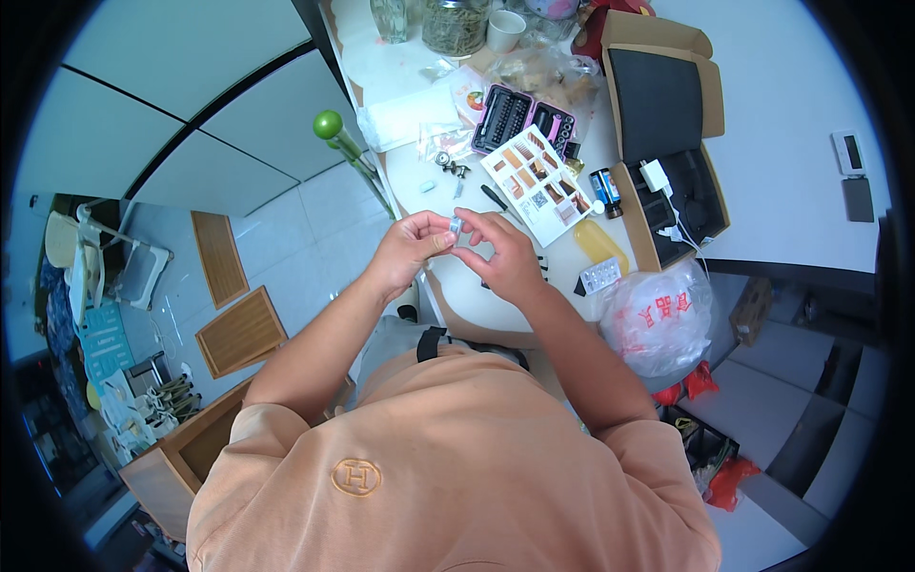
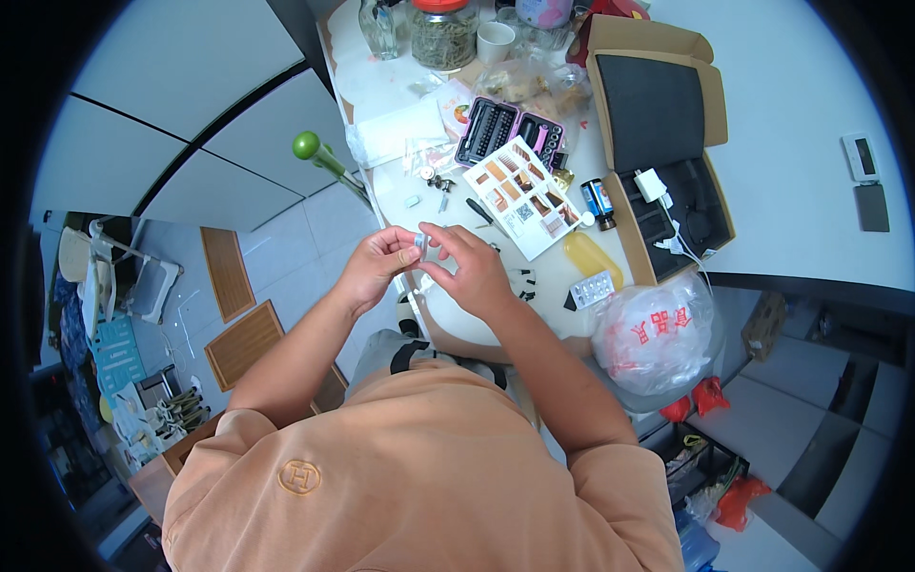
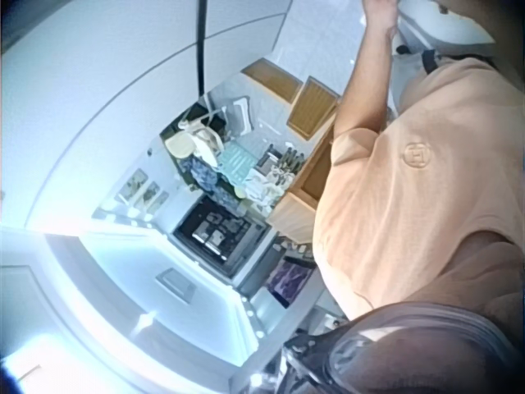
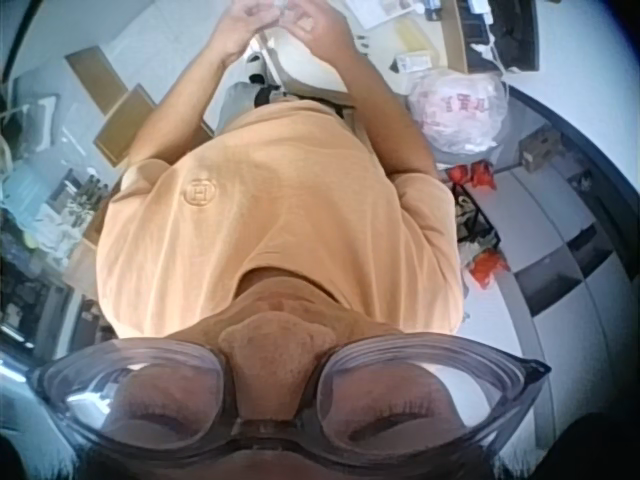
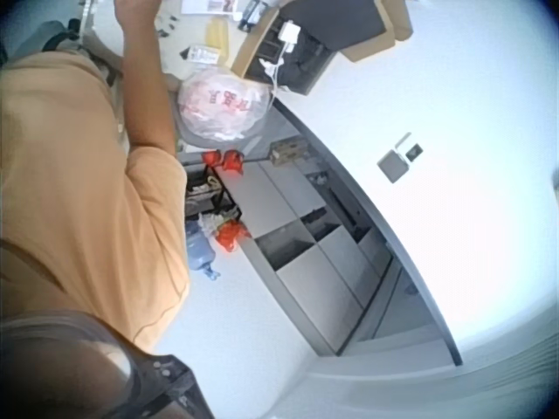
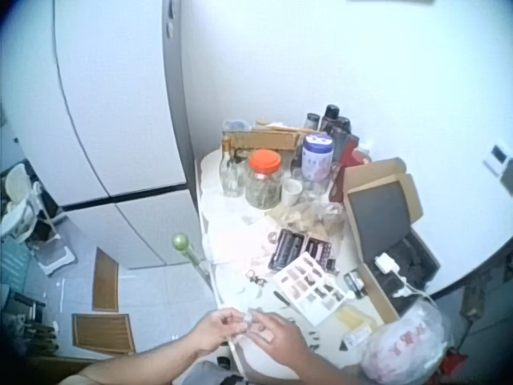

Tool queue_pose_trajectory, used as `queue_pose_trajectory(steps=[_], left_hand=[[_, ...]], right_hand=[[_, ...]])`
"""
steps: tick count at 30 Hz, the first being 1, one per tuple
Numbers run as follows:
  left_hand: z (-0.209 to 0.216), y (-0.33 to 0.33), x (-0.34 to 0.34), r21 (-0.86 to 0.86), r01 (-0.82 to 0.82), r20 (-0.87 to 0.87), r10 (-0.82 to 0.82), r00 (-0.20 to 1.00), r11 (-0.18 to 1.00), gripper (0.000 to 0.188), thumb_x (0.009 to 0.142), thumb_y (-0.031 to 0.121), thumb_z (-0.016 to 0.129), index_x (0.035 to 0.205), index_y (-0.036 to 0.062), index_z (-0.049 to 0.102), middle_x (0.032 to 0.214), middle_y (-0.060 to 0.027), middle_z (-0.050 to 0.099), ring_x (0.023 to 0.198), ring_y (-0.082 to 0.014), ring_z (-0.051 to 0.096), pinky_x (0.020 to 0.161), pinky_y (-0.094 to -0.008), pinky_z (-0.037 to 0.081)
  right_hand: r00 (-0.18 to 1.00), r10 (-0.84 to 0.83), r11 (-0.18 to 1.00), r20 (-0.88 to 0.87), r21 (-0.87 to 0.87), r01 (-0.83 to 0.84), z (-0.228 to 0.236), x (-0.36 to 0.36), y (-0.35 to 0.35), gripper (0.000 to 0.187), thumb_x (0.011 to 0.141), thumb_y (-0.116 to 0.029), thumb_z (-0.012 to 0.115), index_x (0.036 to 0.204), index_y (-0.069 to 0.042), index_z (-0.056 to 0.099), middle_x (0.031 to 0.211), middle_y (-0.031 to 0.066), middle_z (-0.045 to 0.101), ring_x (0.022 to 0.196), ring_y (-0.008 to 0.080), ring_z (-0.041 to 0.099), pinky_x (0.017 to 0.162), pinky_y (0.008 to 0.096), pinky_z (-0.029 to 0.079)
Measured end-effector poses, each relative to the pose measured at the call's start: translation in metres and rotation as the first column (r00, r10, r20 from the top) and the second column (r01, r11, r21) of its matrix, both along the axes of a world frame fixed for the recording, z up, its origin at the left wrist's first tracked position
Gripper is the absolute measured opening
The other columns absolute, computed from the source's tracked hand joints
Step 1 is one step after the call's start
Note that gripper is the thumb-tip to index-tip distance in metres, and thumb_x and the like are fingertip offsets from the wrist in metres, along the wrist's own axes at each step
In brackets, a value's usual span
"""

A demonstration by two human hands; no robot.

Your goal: The person assembles a wooden shelving unit by reading instruction papers, picking up wooden panels from the floor, and sliding them into the main frame of the cabinet.

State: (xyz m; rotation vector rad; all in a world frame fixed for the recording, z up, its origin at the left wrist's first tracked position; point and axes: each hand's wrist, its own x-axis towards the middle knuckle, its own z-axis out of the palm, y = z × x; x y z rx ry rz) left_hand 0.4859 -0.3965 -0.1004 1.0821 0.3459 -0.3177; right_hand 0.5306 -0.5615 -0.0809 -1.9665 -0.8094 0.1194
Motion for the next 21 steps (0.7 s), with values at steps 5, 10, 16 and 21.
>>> queue_pose_trajectory(steps=[5, 10, 16, 21], left_hand=[[0.012, -0.011, -0.003, 0.017, 0.016, 0.022, -0.016, 1.0, 1.0, 0.017, 0.08, 0.011, 0.061, 0.093, 0.0022, 0.056, 0.085, -0.0037, 0.06, 0.079, -0.0091, 0.056, 0.076, -0.0229, 0.046], [0.028, -0.019, -0.019, -0.056, -0.044, 0.025, 0.046, 0.999, 0.997, 0.019, 0.082, 0.014, 0.06, 0.096, 0.0021, 0.057, 0.089, -0.0032, 0.06, 0.083, -0.0096, 0.056, 0.078, -0.0232, 0.046], [0.044, 0.007, -0.07, -0.022, -0.233, 0.03, 0.233, 0.972, 0.972, 0.028, 0.084, 0.025, 0.057, 0.102, 0.0045, 0.056, 0.097, -0.0034, 0.059, 0.086, -0.0104, 0.055, 0.078, -0.0257, 0.045], [0.057, 0.046, -0.134, -0.02, -0.425, 0.065, 0.426, 0.903, 0.905, 0.029, 0.087, 0.024, 0.052, 0.105, 0.002, 0.055, 0.099, -0.0061, 0.058, 0.088, -0.0116, 0.055, 0.079, -0.0267, 0.045]], right_hand=[[0.977, 0.05, 0.999, 0.205, -0.018, -0.047, 0.007, 0.005, -0.014, 0.043, 0.066, -0.008, 0.067, 0.107, -0.006, 0.054, 0.08, 0.0066, 0.058, 0.064, 0.0173, 0.056, 0.059, 0.0277, 0.047], [0.964, 0.122, 0.988, 0.238, 0.063, -0.141, 0.017, 0.003, -0.012, 0.044, 0.063, -0.008, 0.067, 0.106, -0.004, 0.054, 0.079, 0.0071, 0.058, 0.065, 0.0172, 0.057, 0.059, 0.0278, 0.047], [0.932, 0.301, 0.917, 0.204, 0.206, -0.342, 0.018, -0.013, 0.036, 0.044, 0.063, -0.008, 0.068, 0.105, -0.003, 0.056, 0.078, 0.0074, 0.059, 0.067, 0.0167, 0.058, 0.059, 0.0272, 0.048], [0.829, 0.53, 0.803, 0.181, 0.208, -0.558, 0.037, -0.049, 0.098, 0.041, 0.065, -0.01, 0.069, 0.103, -0.003, 0.057, 0.079, 0.008, 0.059, 0.067, 0.018, 0.058, 0.061, 0.0277, 0.048]])
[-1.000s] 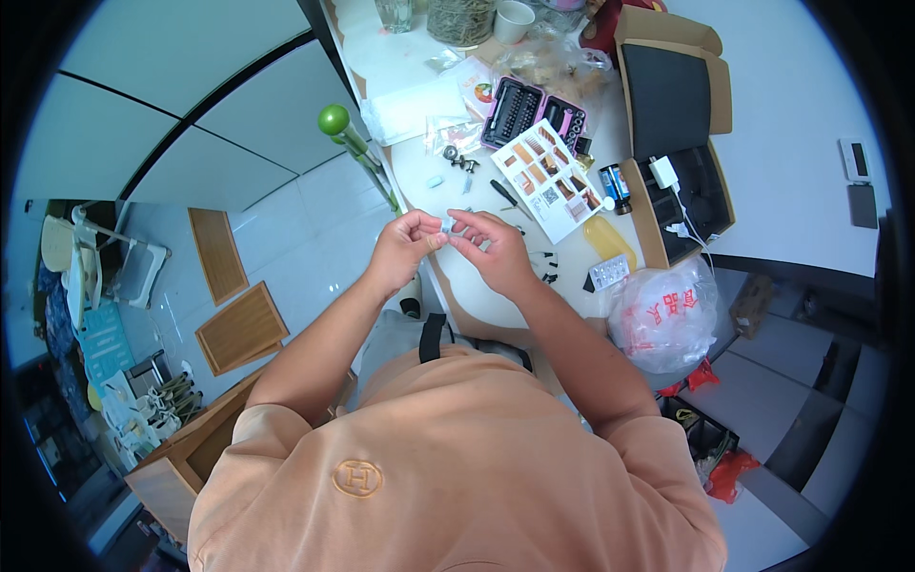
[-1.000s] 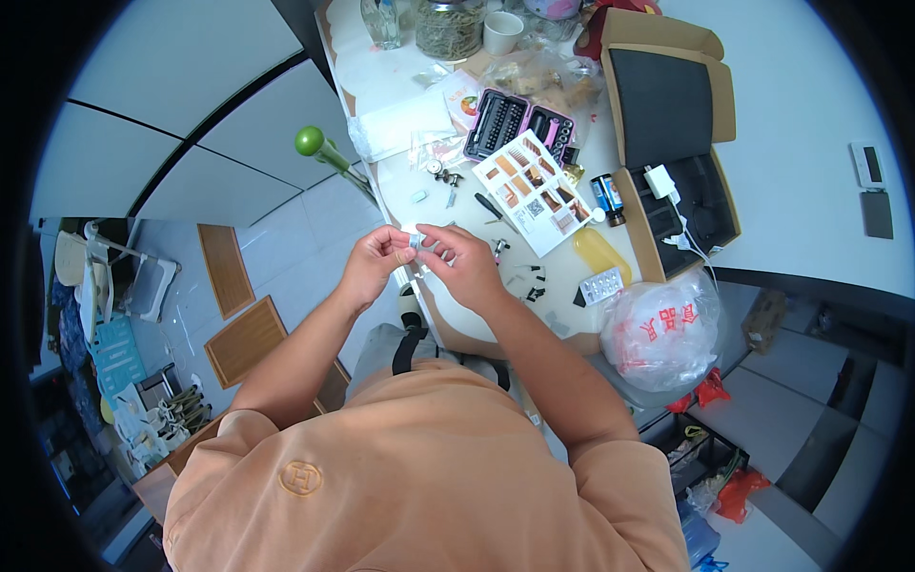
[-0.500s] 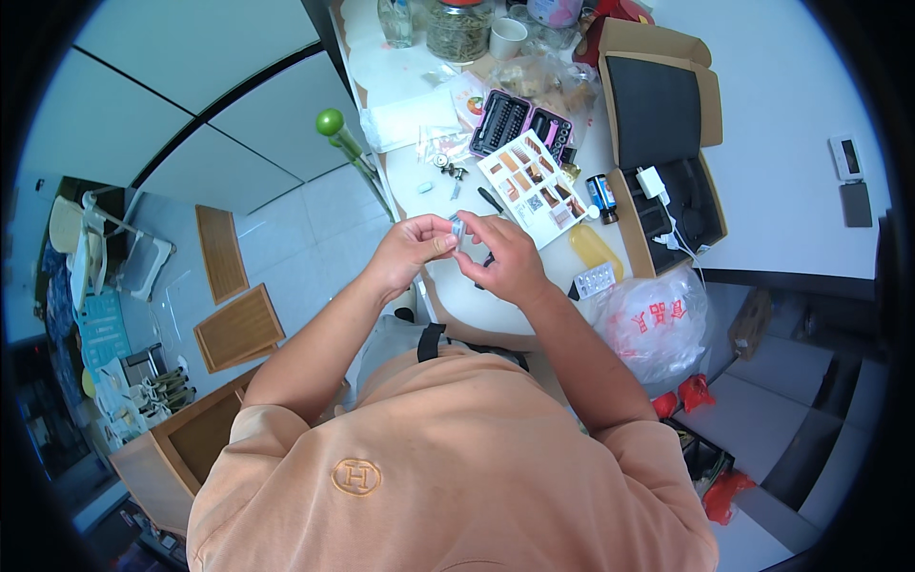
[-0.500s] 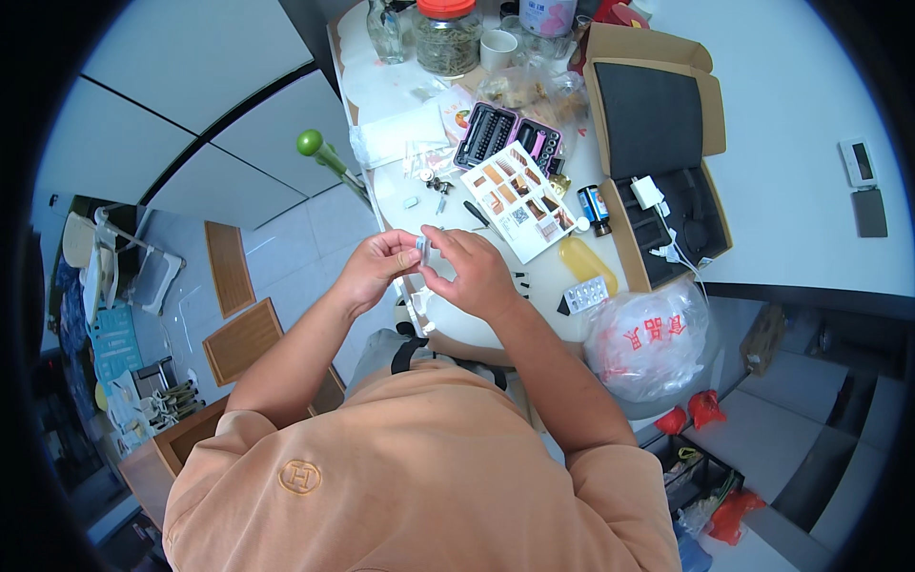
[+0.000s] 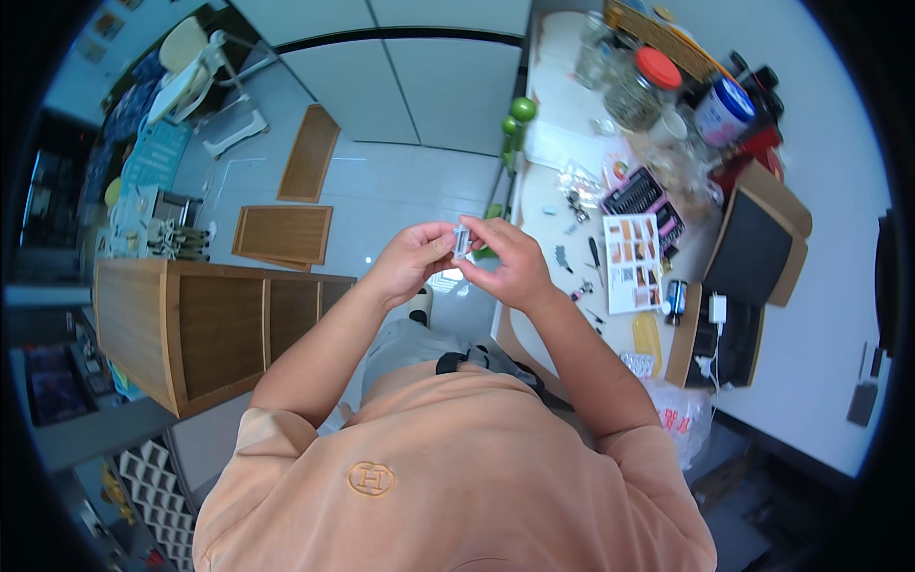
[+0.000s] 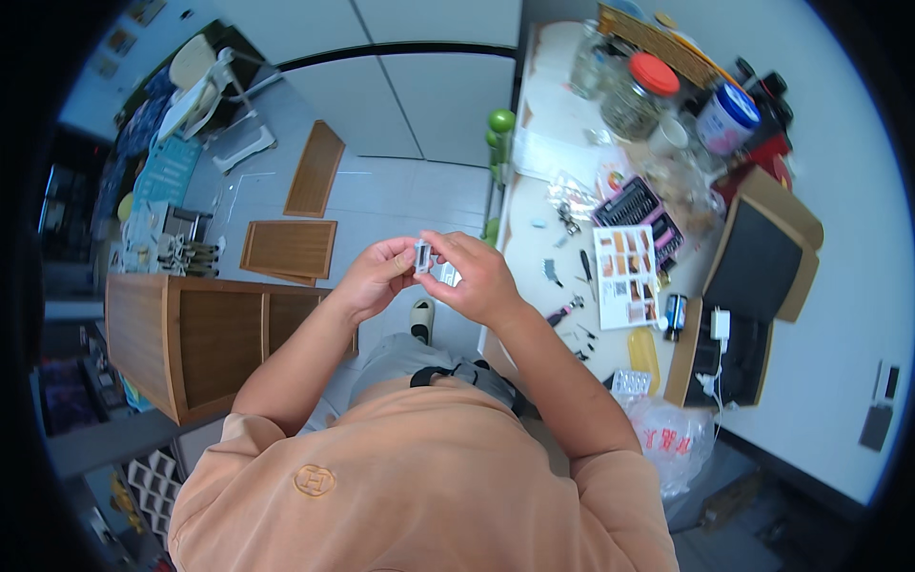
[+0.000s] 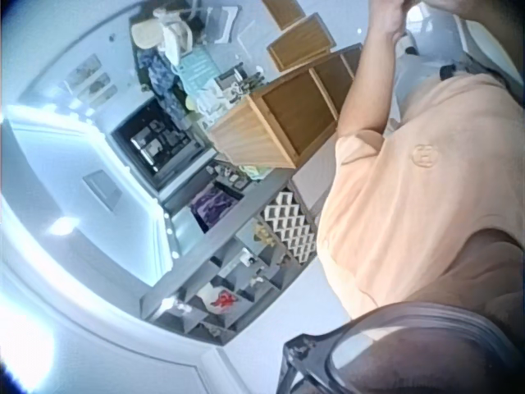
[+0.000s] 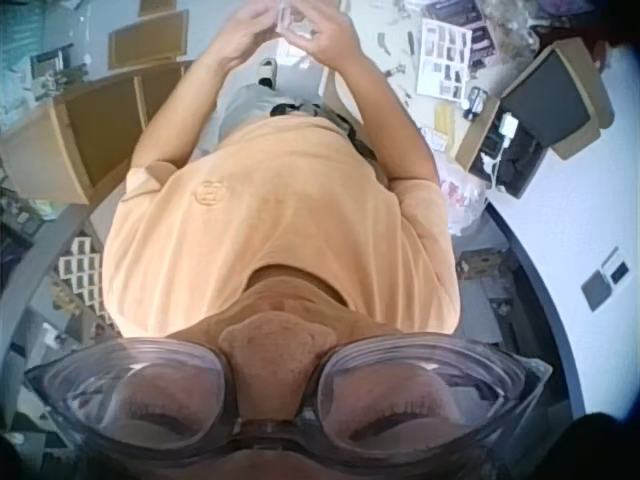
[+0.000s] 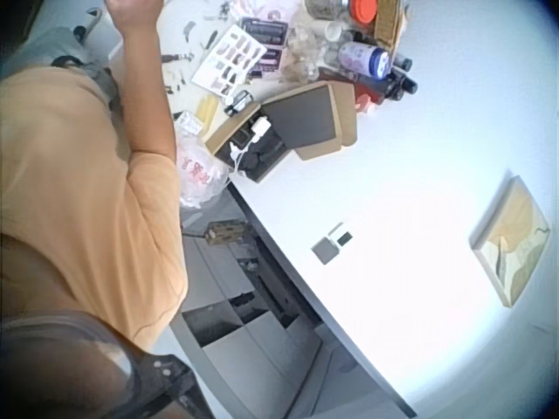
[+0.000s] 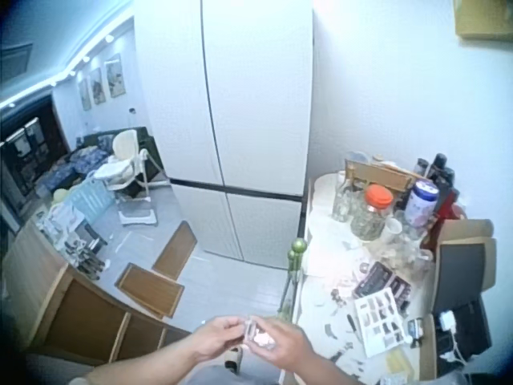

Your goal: The person assembles a wooden shelving unit by reading instruction papers, picking up wooden panels from the floor, and sliding them into the main frame of the cabinet.

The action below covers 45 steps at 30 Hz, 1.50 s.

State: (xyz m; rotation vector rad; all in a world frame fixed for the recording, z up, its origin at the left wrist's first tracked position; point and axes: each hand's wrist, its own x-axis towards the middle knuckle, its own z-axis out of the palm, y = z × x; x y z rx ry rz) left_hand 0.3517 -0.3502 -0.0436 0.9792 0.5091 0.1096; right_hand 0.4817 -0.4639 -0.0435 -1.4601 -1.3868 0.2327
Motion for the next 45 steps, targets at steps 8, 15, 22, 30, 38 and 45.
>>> queue_pose_trajectory(steps=[8, 15, 22, 30, 38, 45], left_hand=[[-0.004, 0.073, -0.083, -0.108, -0.173, 0.19, 0.191, 0.963, 0.979, 0.03, 0.09, 0.022, 0.045, 0.109, -0.001, 0.052, 0.098, -0.0071, 0.058, 0.09, -0.0138, 0.055, 0.083, -0.0285, 0.045], [0.012, 0.161, -0.153, 0.134, -0.306, 0.093, 0.296, 0.951, 0.943, 0.031, 0.09, 0.023, 0.047, 0.108, -0.0013, 0.054, 0.094, -0.0066, 0.059, 0.088, -0.0113, 0.056, 0.08, -0.0255, 0.045], [0.028, 0.218, -0.216, 0.189, -0.548, 0.143, 0.53, 0.836, 0.815, 0.027, 0.087, 0.025, 0.051, 0.101, 0.0027, 0.056, 0.088, -0.0019, 0.058, 0.083, -0.0101, 0.054, 0.077, -0.0249, 0.043], [0.039, 0.269, -0.244, 0.072, -0.772, 0.158, 0.757, 0.634, 0.632, 0.029, 0.09, 0.023, 0.045, 0.108, 0.0023, 0.052, 0.091, -0.0037, 0.058, 0.083, -0.0108, 0.054, 0.076, -0.0249, 0.043], [0.045, 0.317, -0.236, 0.256, -0.938, -0.001, 0.971, 0.24, 0.233, 0.034, 0.092, 0.03, 0.04, 0.109, 0.0028, 0.051, 0.095, -0.0057, 0.06, 0.087, -0.0101, 0.055, 0.077, -0.0242, 0.042], [0.039, 0.348, -0.223, -0.012, -0.988, 0.031, 0.988, -0.152, -0.152, 0.032, 0.092, 0.03, 0.041, 0.105, 0.0028, 0.052, 0.098, -0.007, 0.059, 0.086, -0.0122, 0.056, 0.079, -0.0273, 0.043]], right_hand=[[0.977, 0.209, 0.978, 0.047, -0.032, -0.208, 0.014, -0.061, 0.104, 0.043, 0.063, -0.014, 0.073, 0.102, -0.005, 0.057, 0.081, 0.0066, 0.057, 0.069, 0.0195, 0.056, 0.063, 0.0289, 0.047], [0.939, 0.345, 0.938, -0.021, -0.041, -0.345, 0.02, -0.122, 0.213, 0.043, 0.062, -0.008, 0.073, 0.102, -0.005, 0.057, 0.092, 0.0075, 0.055, 0.074, 0.0168, 0.055, 0.066, 0.0261, 0.048], [0.832, 0.554, 0.832, -0.039, -0.003, -0.554, 0.033, -0.182, 0.308, 0.045, 0.061, -0.009, 0.075, 0.102, -0.005, 0.057, 0.093, 0.0081, 0.056, 0.074, 0.0174, 0.055, 0.065, 0.0261, 0.047], [0.617, 0.787, 0.617, -0.018, -0.001, -0.787, 0.047, -0.214, 0.415, 0.043, 0.061, -0.012, 0.075, 0.1, -0.004, 0.057, 0.096, 0.0093, 0.057, 0.08, 0.0212, 0.058, 0.069, 0.029, 0.048], [0.292, 0.944, 0.287, 0.15, 0.056, -0.956, 0.03, -0.244, 0.534, 0.039, 0.064, -0.014, 0.072, 0.099, -0.005, 0.058, 0.094, 0.0099, 0.058, 0.082, 0.0236, 0.059, 0.071, 0.0302, 0.048], [-0.184, 0.969, -0.189, -0.168, -0.016, -0.982, 0.027, -0.272, 0.603, 0.036, 0.066, -0.007, 0.069, 0.101, -0.004, 0.059, 0.094, 0.0097, 0.058, 0.08, 0.019, 0.058, 0.07, 0.0279, 0.048]])
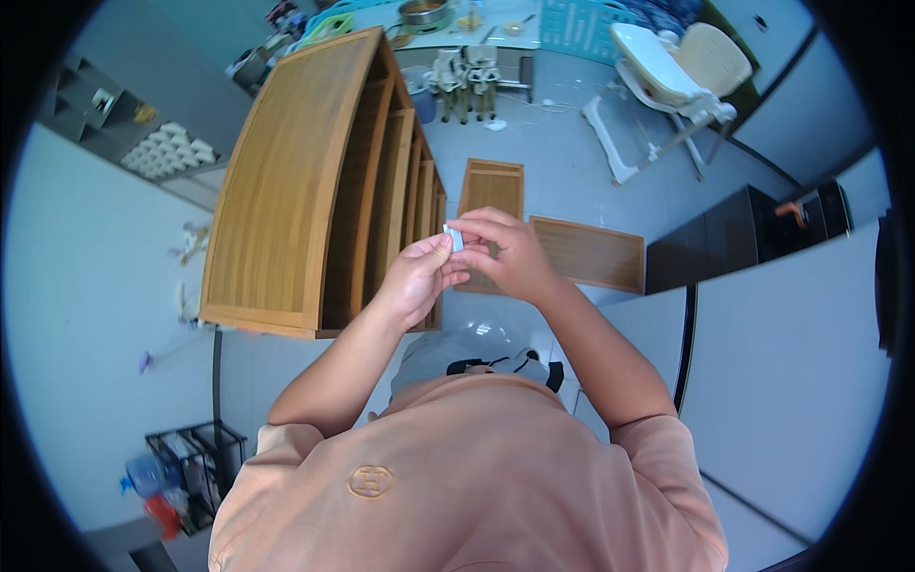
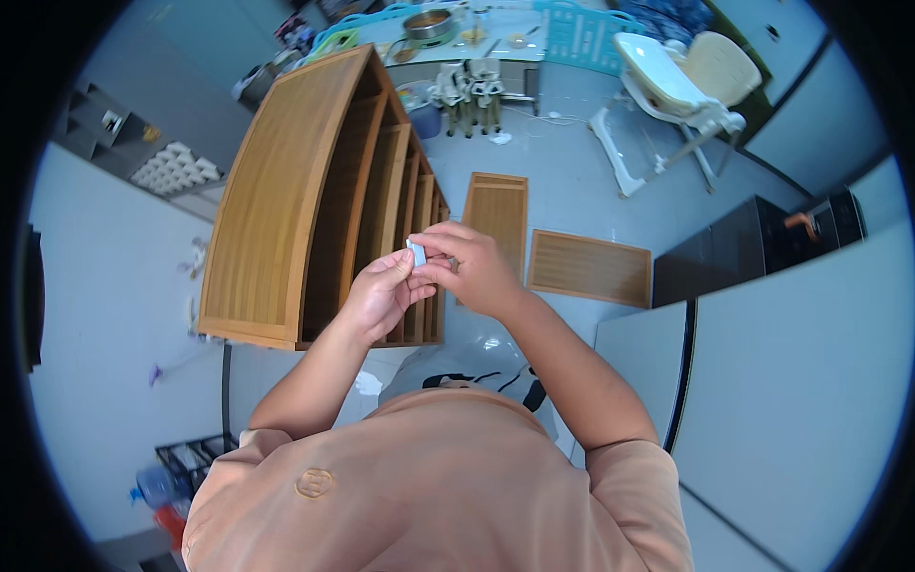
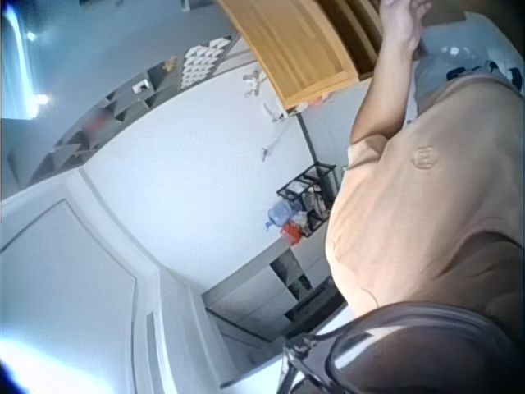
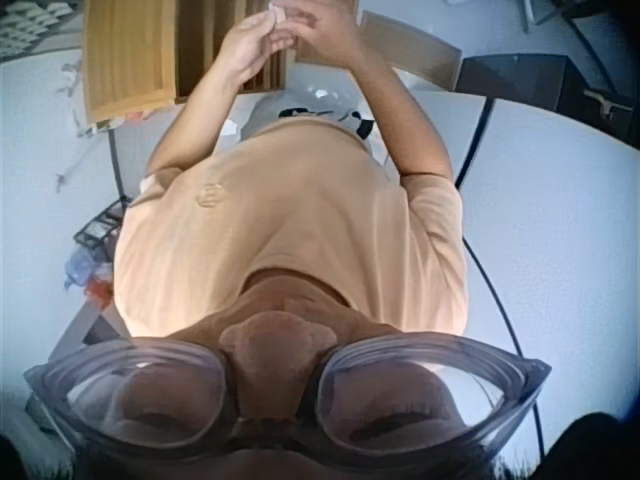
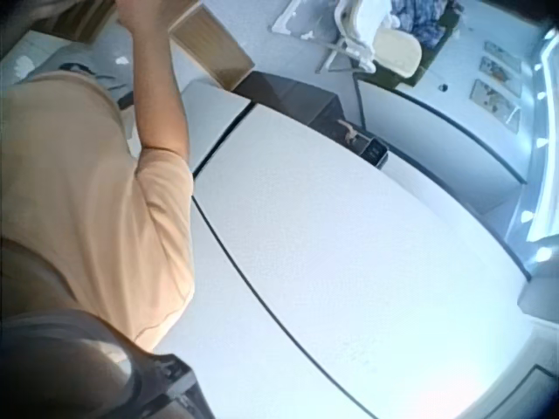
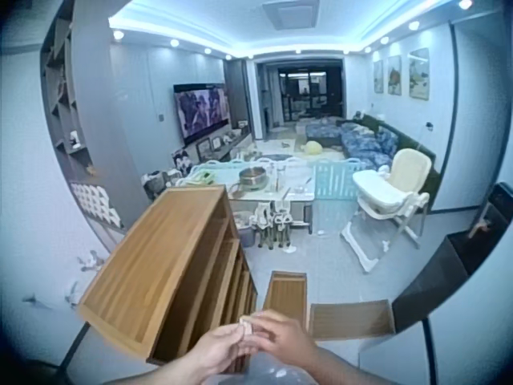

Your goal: The person assembles a wooden shelving unit by reading instruction papers, picking up wooden panels from the floor, and sliding them into the main frame of the cabinet.

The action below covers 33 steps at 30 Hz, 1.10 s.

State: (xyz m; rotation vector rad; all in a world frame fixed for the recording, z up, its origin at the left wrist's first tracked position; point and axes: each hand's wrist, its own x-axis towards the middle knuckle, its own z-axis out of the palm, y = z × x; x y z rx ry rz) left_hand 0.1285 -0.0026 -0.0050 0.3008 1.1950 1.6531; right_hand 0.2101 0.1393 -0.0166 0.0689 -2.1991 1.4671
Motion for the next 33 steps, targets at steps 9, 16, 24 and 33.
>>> queue_pose_trajectory(steps=[9, 16, 24, 33], left_hand=[[0.01, 0.011, -0.03, -0.256, -0.209, -0.404, 0.092, 0.91, 0.944, 0.037, 0.093, 0.032, 0.038, 0.101, 0.0023, 0.058, 0.086, -0.0035, 0.063, 0.079, -0.0111, 0.058, 0.071, -0.0259, 0.044], [-0.003, 0.017, -0.123, -0.053, -0.826, -0.792, -0.528, -0.307, 0.561, 0.045, 0.076, 0.019, 0.06, 0.117, 0.0057, 0.047, 0.113, -0.0174, 0.052, 0.1, -0.0323, 0.052, 0.084, -0.039, 0.041], [-0.004, 0.018, -0.161, -0.429, -0.897, -0.607, -0.769, 0.198, 0.108, 0.055, 0.077, 0.005, 0.048, 0.13, 0.0077, 0.033, 0.127, -0.0208, 0.039, 0.111, -0.0389, 0.044, 0.089, -0.0388, 0.041], [0.015, -0.016, -0.18, -0.505, -0.862, -0.61, -0.725, 0.321, 0.042, 0.065, 0.068, 0.003, 0.05, 0.13, 0.0128, 0.034, 0.128, -0.0177, 0.04, 0.103, -0.0294, 0.052, 0.084, -0.038, 0.045]], right_hand=[[0.991, 0.131, 0.989, -0.024, -0.064, -0.132, -0.008, -0.055, 0.014, 0.028, 0.074, -0.01, 0.065, 0.099, -0.001, 0.056, 0.088, 0.0083, 0.057, 0.074, 0.0184, 0.058, 0.067, 0.0283, 0.048], [0.986, 0.134, 0.93, 0.101, -0.357, -0.089, -0.018, -0.088, 0.033, 0.025, 0.075, -0.009, 0.065, 0.097, 0.0, 0.057, 0.079, 0.004, 0.059, 0.066, 0.009, 0.055, 0.061, 0.022, 0.045], [0.943, 0.297, 0.922, 0.149, -0.301, -0.243, -0.022, -0.116, 0.075, 0.024, 0.076, -0.01, 0.065, 0.096, 0.0, 0.057, 0.077, 0.0048, 0.06, 0.063, 0.0087, 0.055, 0.06, 0.0218, 0.046], [0.87, 0.433, 0.899, 0.234, -0.181, -0.399, -0.019, -0.146, 0.089, 0.026, 0.076, -0.013, 0.065, 0.097, 0.0, 0.056, 0.082, 0.007, 0.061, 0.067, 0.0111, 0.059, 0.061, 0.0238, 0.047]])
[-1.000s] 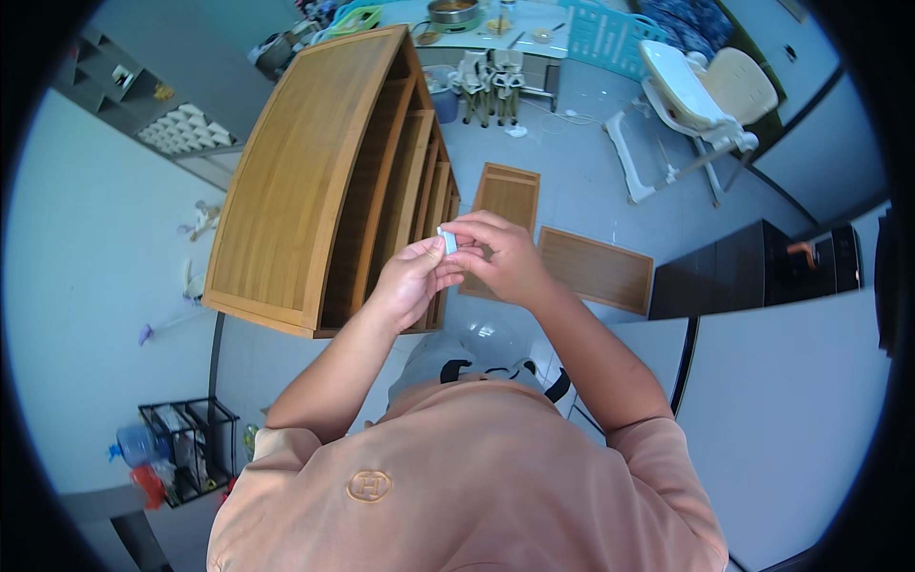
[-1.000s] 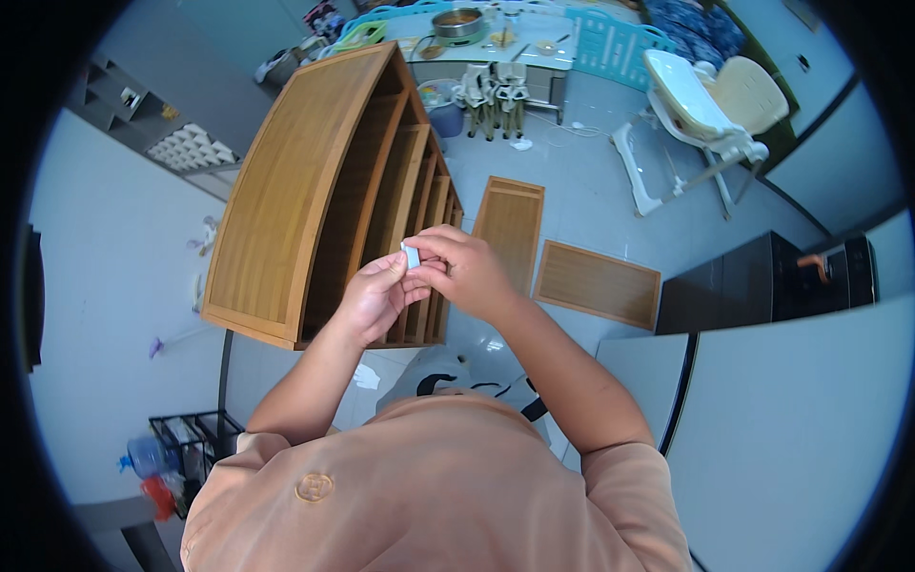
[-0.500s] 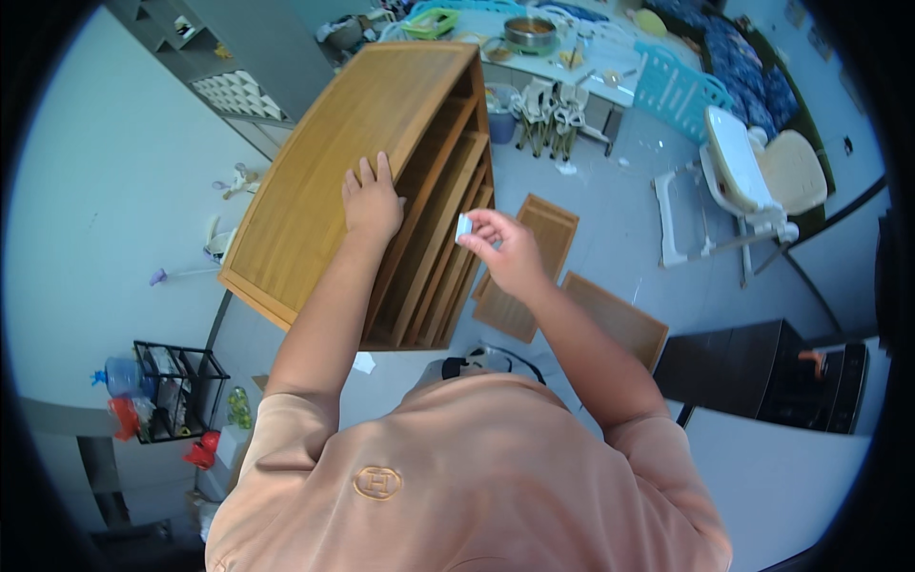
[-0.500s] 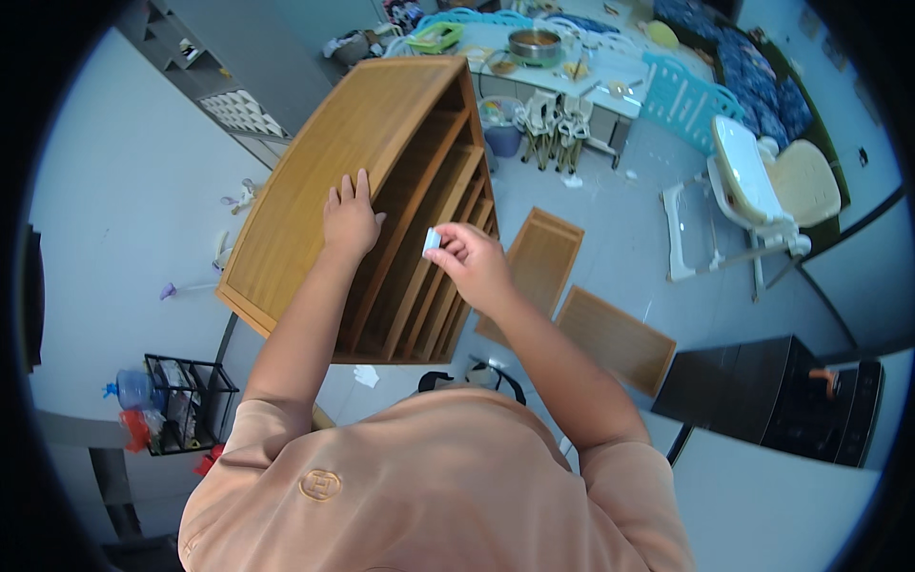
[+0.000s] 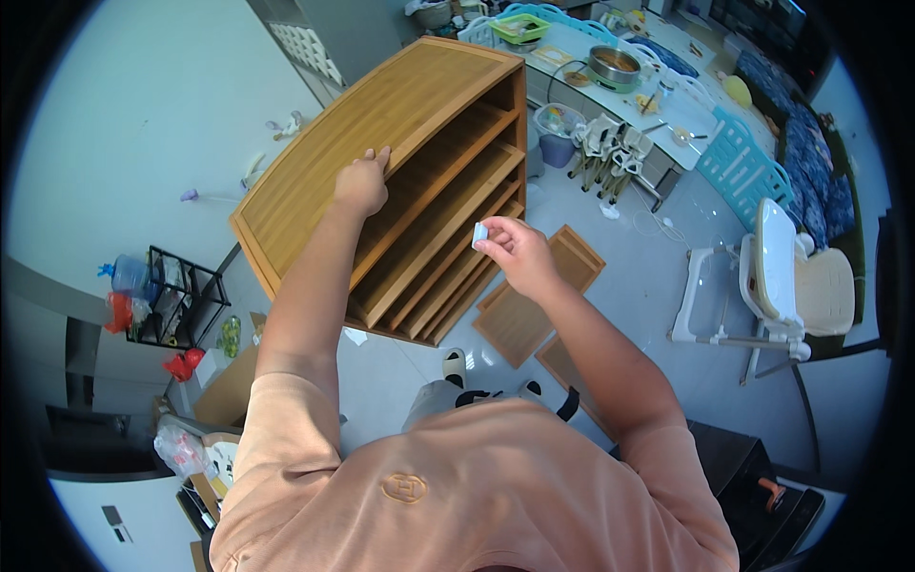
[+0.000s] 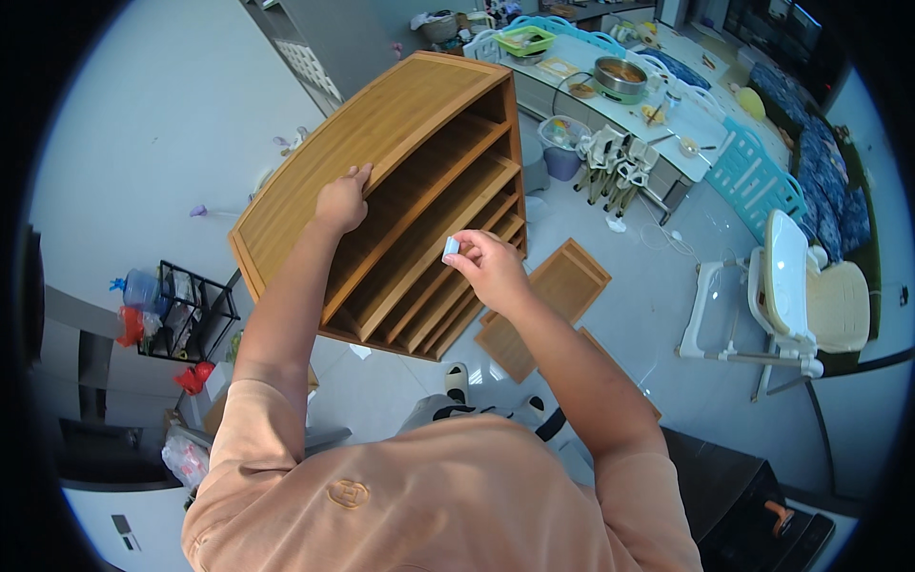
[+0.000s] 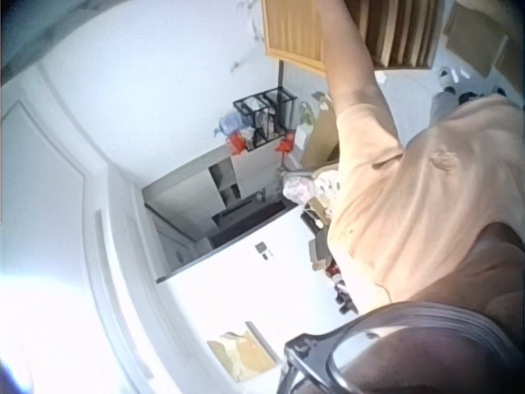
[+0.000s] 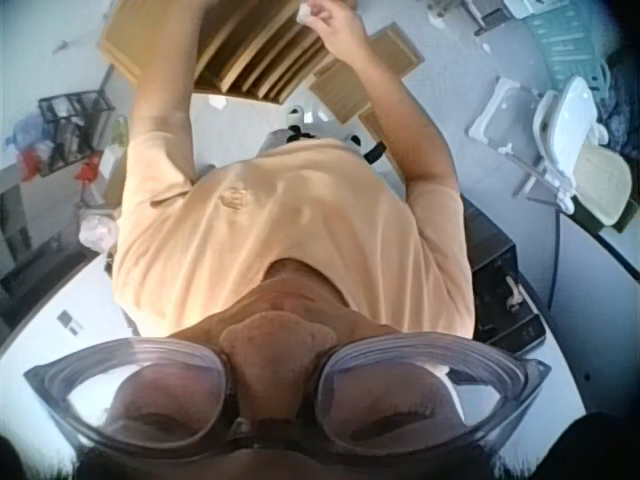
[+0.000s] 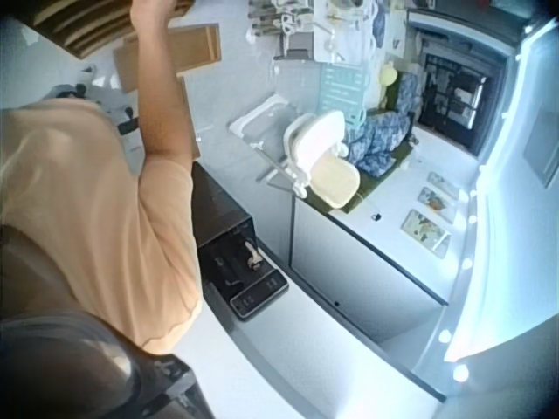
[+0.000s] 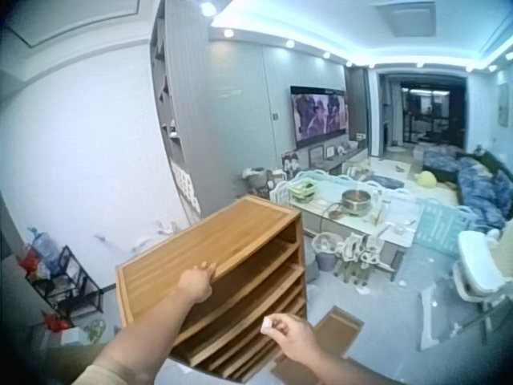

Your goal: The person assembles a wooden shelving unit by reading instruction papers, picking up wooden panels from the floor, and sliding them into the main frame of the cabinet.

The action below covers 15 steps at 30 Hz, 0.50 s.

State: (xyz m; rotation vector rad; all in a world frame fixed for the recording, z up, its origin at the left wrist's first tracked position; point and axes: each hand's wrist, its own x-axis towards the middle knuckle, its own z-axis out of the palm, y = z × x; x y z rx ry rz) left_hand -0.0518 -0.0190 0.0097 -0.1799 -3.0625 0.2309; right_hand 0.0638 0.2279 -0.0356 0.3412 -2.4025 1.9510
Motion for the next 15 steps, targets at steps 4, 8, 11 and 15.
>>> queue_pose_trajectory(steps=[4, 8, 11, 15], left_hand=[[0.012, -0.011, -0.002, 0.013, 0.047, 0.014, -0.047, 0.999, 0.999, 0.064, 0.071, 0.007, 0.052, 0.131, 0.0194, 0.033, 0.128, -0.0164, 0.041, 0.102, -0.0291, 0.053, 0.081, -0.0372, 0.046], [0.02, -0.011, 0.004, 0.014, 0.151, 0.001, -0.151, 0.989, 0.988, 0.062, 0.072, 0.012, 0.053, 0.13, 0.0241, 0.035, 0.128, -0.0166, 0.042, 0.103, -0.03, 0.053, 0.078, -0.0378, 0.048], [0.008, -0.014, 0.008, 0.03, 0.187, -0.081, -0.184, 0.98, 0.982, 0.067, 0.068, 0.012, 0.056, 0.13, 0.0266, 0.035, 0.126, -0.0168, 0.043, 0.103, -0.0302, 0.053, 0.079, -0.0365, 0.048], [-0.009, -0.004, 0.023, 0.087, 0.23, -0.144, -0.216, 0.966, 0.969, 0.065, 0.065, 0.011, 0.061, 0.126, 0.0243, 0.042, 0.124, -0.0161, 0.046, 0.102, -0.0332, 0.053, 0.077, -0.0361, 0.049]], right_hand=[[1.0, 0.011, 0.998, 0.029, -0.06, -0.009, -0.009, -0.028, -0.005, 0.026, 0.077, -0.014, 0.065, 0.097, -0.001, 0.056, 0.08, 0.0061, 0.061, 0.066, 0.0111, 0.058, 0.061, 0.0236, 0.046], [0.999, 0.015, 0.991, 0.049, -0.132, -0.008, -0.012, -0.047, -0.021, 0.024, 0.078, -0.006, 0.062, 0.1, 0.001, 0.055, 0.081, 0.0015, 0.058, 0.068, 0.0051, 0.053, 0.061, 0.0186, 0.043], [0.999, 0.001, 0.975, 0.037, -0.222, 0.007, -0.012, -0.065, -0.037, 0.025, 0.077, -0.01, 0.064, 0.099, 0.0, 0.056, 0.076, 0.0034, 0.06, 0.067, 0.0071, 0.056, 0.06, 0.0204, 0.045], [0.991, -0.102, 0.988, -0.082, -0.125, 0.091, -0.005, -0.08, -0.039, 0.024, 0.078, -0.01, 0.064, 0.098, 0.0, 0.056, 0.082, 0.0048, 0.059, 0.066, 0.0059, 0.054, 0.06, 0.0188, 0.045]])
